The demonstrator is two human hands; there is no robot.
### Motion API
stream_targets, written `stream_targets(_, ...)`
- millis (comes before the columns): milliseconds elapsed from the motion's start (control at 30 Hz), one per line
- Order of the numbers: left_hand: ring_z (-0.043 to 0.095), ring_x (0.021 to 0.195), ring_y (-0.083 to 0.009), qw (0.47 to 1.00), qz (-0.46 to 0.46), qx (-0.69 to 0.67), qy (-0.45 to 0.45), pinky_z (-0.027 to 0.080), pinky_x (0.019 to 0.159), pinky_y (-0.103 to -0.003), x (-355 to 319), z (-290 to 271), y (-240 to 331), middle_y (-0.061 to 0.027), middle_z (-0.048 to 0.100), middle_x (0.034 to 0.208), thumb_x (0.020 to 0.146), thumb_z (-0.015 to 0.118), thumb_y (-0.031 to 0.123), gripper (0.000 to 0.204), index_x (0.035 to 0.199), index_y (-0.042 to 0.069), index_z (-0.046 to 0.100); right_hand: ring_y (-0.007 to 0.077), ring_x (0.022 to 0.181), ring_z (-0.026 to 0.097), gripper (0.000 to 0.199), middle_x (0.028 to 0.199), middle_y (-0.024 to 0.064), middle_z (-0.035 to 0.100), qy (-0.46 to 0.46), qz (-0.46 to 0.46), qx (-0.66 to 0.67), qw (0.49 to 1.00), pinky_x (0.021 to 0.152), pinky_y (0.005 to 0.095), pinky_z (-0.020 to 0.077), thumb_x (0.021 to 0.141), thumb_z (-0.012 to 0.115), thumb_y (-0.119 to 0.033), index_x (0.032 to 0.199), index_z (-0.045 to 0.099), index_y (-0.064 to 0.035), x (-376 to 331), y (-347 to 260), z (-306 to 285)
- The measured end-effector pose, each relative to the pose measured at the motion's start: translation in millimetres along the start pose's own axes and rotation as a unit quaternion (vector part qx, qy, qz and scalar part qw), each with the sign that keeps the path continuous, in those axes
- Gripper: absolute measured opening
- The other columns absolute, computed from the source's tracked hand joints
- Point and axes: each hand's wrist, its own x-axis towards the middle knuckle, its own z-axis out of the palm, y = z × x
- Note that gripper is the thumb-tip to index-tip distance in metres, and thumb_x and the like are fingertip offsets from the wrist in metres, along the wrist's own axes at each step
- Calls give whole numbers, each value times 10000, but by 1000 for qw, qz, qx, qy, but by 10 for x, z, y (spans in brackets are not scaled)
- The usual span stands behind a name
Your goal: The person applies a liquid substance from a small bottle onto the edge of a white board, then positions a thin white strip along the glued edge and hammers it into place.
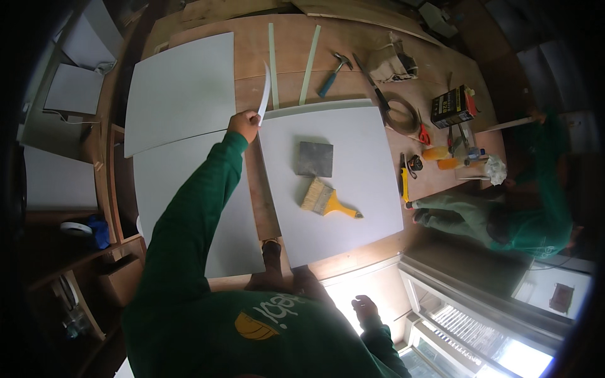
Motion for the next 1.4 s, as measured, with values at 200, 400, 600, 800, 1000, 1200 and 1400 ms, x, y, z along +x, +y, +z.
stream_targets(200,701,794,-230,986,72,-111,105,542,753,-316,-1008,-554,978,-129,725,862,953,586,127,136,986,42,687,155,804,666,250,848,89,701,47,-189,30,980,770,304,546,921,660,-171,1105,671,-2,182,-1283,-5)
stream_targets(400,686,834,-141,971,171,-153,61,532,776,-278,-2458,-588,2033,-123,742,917,988,573,82,134,1022,-22,650,172,914,655,233,990,101,686,-72,-482,190,852,811,303,531,998,611,-181,1124,654,10,-118,-2719,-293)
stream_targets(600,661,898,-152,954,113,-275,-36,547,785,-305,-3627,-534,2773,-171,711,1091,1005,541,52,170,1086,-81,609,146,867,649,235,998,86,677,-211,-510,284,784,789,275,530,1014,569,-122,1177,596,46,-742,-2971,-845)
stream_targets(800,647,817,-125,878,101,-453,-112,516,746,-283,-4205,-240,3385,-98,711,894,991,579,82,171,1085,-57,612,139,839,644,155,939,74,682,-252,-514,282,770,775,270,533,988,569,-34,1096,646,44,-999,-2339,-1439)
stream_targets(1000,628,865,-136,898,197,-365,-147,505,795,-280,-4486,116,3697,-101,692,985,996,588,98,224,1152,-61,615,125,822,614,141,894,57,672,-152,-577,245,764,768,268,518,988,589,-39,1081,670,28,-1136,-1712,-1836)
stream_targets(1200,610,968,-128,851,186,-397,-291,515,843,-289,-4619,317,4108,-156,596,1333,1017,559,84,377,1365,-54,509,121,810,591,146,884,42,669,-87,-596,263,754,767,281,513,1000,598,-83,1063,683,18,-1151,-1285,-2101)
stream_targets(1400,568,823,-98,847,181,-318,-386,529,766,-281,-4616,415,4316,-100,671,1129,1028,543,127,376,1358,-53,530,134,829,610,174,912,53,666,-78,-600,295,739,786,292,522,1016,577,-110,1085,670,20,-1143,-1018,-2113)
